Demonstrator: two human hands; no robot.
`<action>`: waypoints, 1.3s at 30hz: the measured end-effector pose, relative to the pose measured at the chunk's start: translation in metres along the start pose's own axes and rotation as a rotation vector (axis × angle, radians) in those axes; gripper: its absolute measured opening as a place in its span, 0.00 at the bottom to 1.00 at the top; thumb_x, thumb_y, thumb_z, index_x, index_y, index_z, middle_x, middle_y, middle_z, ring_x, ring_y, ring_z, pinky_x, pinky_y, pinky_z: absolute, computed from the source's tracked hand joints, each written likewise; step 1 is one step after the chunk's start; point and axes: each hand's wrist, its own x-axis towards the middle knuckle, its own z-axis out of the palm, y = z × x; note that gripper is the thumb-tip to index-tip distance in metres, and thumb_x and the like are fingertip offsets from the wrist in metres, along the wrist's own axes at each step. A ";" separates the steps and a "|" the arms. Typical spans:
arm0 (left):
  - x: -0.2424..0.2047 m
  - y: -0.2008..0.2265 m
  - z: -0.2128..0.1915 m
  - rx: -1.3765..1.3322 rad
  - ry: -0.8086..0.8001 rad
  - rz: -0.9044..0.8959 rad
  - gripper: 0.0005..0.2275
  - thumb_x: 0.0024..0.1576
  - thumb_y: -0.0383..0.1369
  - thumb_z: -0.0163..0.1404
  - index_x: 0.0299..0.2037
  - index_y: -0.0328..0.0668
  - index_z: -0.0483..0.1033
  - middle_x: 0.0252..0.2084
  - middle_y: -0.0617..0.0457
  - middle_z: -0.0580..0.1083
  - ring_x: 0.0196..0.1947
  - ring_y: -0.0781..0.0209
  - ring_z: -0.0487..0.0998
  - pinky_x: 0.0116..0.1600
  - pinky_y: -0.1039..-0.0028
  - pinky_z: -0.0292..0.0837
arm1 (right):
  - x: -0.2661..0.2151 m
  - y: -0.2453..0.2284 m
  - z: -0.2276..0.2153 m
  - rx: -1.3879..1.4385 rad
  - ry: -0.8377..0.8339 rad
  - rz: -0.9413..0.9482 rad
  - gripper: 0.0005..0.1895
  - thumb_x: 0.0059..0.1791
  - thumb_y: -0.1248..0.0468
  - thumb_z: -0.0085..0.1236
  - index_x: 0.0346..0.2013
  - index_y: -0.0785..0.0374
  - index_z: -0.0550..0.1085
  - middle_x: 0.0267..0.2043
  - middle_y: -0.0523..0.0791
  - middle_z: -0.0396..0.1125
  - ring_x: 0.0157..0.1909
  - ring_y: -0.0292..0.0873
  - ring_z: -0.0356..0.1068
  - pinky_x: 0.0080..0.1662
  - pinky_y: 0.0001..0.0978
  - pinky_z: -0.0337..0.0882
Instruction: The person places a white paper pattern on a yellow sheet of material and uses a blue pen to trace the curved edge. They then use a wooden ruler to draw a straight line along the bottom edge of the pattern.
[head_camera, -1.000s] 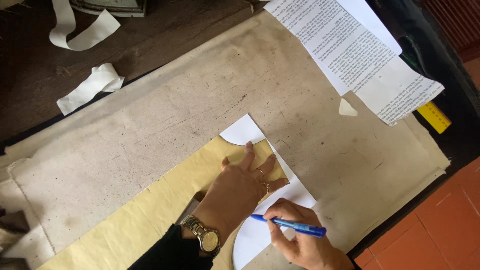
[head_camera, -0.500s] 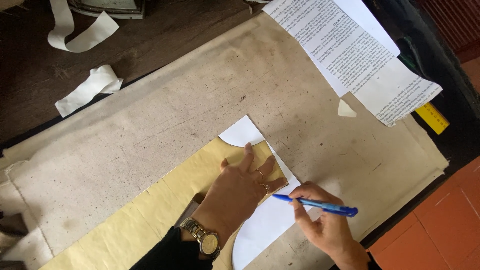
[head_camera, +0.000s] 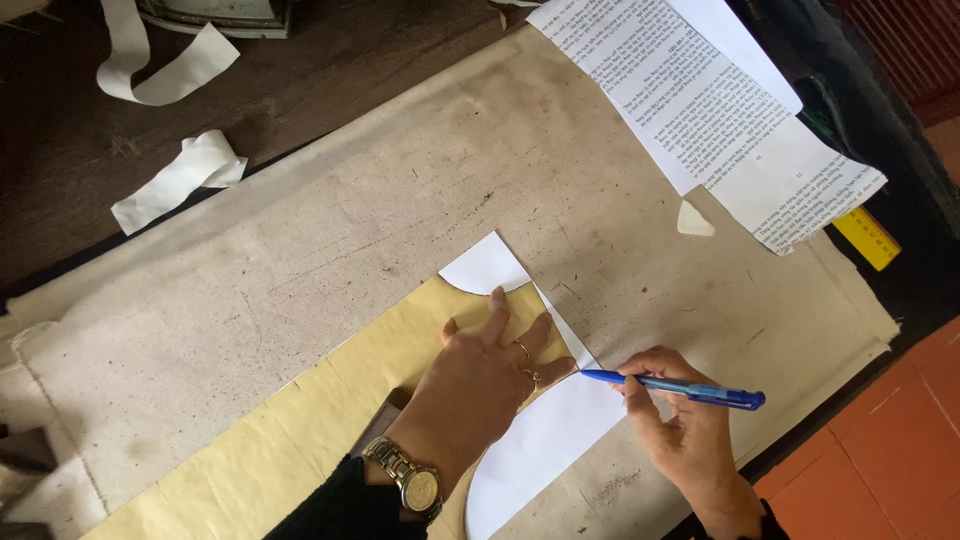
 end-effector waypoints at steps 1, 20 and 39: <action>0.000 0.000 0.001 -0.004 0.024 0.001 0.30 0.62 0.32 0.35 0.71 0.76 0.35 0.75 0.56 0.34 0.70 0.26 0.34 0.53 0.47 0.68 | 0.000 0.000 0.000 0.029 0.004 0.005 0.05 0.46 0.68 0.51 0.34 0.65 0.72 0.31 0.45 0.69 0.30 0.39 0.76 0.36 0.29 0.81; -0.007 0.005 0.009 -0.134 0.148 -0.025 0.28 0.62 0.32 0.33 0.70 0.74 0.39 0.75 0.53 0.36 0.70 0.22 0.33 0.55 0.30 0.58 | 0.009 -0.026 0.014 0.223 0.187 0.077 0.07 0.51 0.69 0.47 0.41 0.71 0.68 0.25 0.50 0.66 0.34 0.46 0.76 0.46 0.35 0.80; -0.109 0.041 0.178 -0.460 1.459 -0.889 0.12 0.54 0.41 0.53 0.45 0.49 0.78 0.46 0.59 0.76 0.41 0.60 0.75 0.47 0.73 0.73 | 0.073 -0.106 0.133 0.438 -0.331 -0.154 0.07 0.47 0.66 0.52 0.36 0.68 0.69 0.36 0.47 0.62 0.32 0.50 0.80 0.32 0.24 0.77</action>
